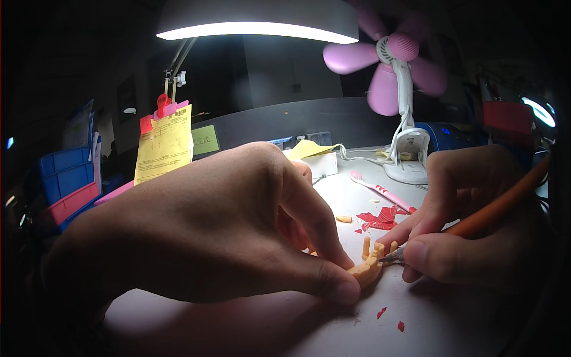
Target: Polishing and carving details on a dental bridge or denture model using a rotary tool and carving tool.
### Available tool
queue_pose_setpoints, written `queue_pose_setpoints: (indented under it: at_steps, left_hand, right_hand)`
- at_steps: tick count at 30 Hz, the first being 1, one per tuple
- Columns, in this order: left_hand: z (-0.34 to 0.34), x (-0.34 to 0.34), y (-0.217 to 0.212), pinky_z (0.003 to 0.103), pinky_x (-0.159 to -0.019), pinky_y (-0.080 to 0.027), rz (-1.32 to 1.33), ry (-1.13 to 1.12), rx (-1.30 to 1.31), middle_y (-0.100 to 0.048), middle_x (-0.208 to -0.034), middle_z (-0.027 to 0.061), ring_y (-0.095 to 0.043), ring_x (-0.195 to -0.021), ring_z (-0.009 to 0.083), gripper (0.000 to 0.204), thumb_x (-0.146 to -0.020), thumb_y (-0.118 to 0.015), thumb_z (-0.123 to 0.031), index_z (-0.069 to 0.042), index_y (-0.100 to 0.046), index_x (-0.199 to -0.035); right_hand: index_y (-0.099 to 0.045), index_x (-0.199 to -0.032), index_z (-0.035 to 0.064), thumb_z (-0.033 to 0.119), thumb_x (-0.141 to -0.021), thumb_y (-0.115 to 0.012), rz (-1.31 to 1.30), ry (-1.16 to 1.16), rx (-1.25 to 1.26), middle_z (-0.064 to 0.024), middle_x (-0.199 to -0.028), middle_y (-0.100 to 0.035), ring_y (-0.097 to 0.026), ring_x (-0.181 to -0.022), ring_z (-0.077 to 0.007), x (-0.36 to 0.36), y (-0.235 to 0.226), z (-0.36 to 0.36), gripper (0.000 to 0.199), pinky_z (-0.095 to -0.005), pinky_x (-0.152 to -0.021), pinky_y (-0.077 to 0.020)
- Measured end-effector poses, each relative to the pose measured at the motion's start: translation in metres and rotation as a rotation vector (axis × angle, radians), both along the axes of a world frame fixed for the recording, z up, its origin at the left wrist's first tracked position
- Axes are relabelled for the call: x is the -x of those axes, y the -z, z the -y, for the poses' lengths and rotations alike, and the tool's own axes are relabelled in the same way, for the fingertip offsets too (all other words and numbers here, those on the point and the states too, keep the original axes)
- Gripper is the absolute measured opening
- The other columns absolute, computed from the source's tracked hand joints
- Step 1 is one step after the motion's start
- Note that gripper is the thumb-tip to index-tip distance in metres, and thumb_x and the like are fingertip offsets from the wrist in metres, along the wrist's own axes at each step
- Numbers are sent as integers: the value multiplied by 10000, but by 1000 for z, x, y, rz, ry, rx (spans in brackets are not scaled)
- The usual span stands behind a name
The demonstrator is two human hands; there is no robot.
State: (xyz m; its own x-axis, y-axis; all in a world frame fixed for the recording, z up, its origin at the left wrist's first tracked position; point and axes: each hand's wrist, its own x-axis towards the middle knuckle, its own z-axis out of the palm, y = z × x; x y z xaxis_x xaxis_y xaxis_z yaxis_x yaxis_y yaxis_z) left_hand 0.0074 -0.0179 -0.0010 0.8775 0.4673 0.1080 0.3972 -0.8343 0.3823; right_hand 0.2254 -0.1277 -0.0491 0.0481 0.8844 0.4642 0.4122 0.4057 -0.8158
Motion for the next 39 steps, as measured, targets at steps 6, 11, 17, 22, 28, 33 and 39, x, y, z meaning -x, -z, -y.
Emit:
queue_pose_setpoints:
  at_steps: [6,11,17,22,28,33,39]
  left_hand:
    - [11,-11,-3,272,-684,-368,39,75,-16,-581,-780,-31,-486,-802,74,344,-759,-950,-302,-103,-846,-1019]
    - [25,-10,-8,272,-681,-366,35,26,5,-582,-780,-30,-485,-800,75,338,-762,-948,-298,-106,-846,-1022]
    - [14,-10,-12,279,-685,-362,-68,-59,-10,-584,-781,-20,-487,-798,83,309,-773,-940,-278,-111,-849,-1016]
    - [11,-10,-8,285,-692,-359,0,68,81,-581,-787,-15,-486,-809,89,305,-778,-933,-281,-109,-848,-1016]
    - [2,-2,2,289,-707,-376,36,32,81,-574,-805,-10,-489,-829,93,309,-787,-926,-292,-103,-846,-1018]
    - [3,-2,0,288,-711,-380,15,-10,82,-578,-812,-12,-494,-833,93,304,-793,-922,-290,-101,-846,-1019]
    - [9,-6,-4,291,-705,-371,-3,-28,67,-583,-794,-10,-494,-819,93,304,-786,-930,-282,-104,-847,-1018]
  right_hand:
    - [-582,-763,51,47,-805,-778,1,7,-2,-165,-799,-743,-769,-845,-208,1,0,9,200,-347,-769,-631]
    - [-583,-765,50,45,-806,-779,16,9,-5,-165,-800,-743,-769,-842,-208,3,-1,9,200,-350,-775,-632]
    - [-585,-767,49,43,-808,-780,34,11,-10,-164,-800,-743,-770,-839,-208,3,-2,9,200,-353,-783,-633]
    - [-586,-768,48,41,-810,-782,49,12,-13,-164,-800,-744,-770,-837,-208,3,-2,9,200,-355,-789,-633]
    - [-588,-770,47,39,-812,-783,66,14,-17,-164,-800,-744,-771,-833,-208,3,-2,8,200,-358,-797,-634]
    - [-589,-772,46,38,-814,-784,81,16,-20,-164,-801,-745,-771,-831,-208,3,-2,8,200,-360,-803,-635]
    - [-591,-774,45,36,-816,-786,98,17,-22,-163,-801,-745,-772,-828,-208,3,-1,8,200,-363,-810,-636]
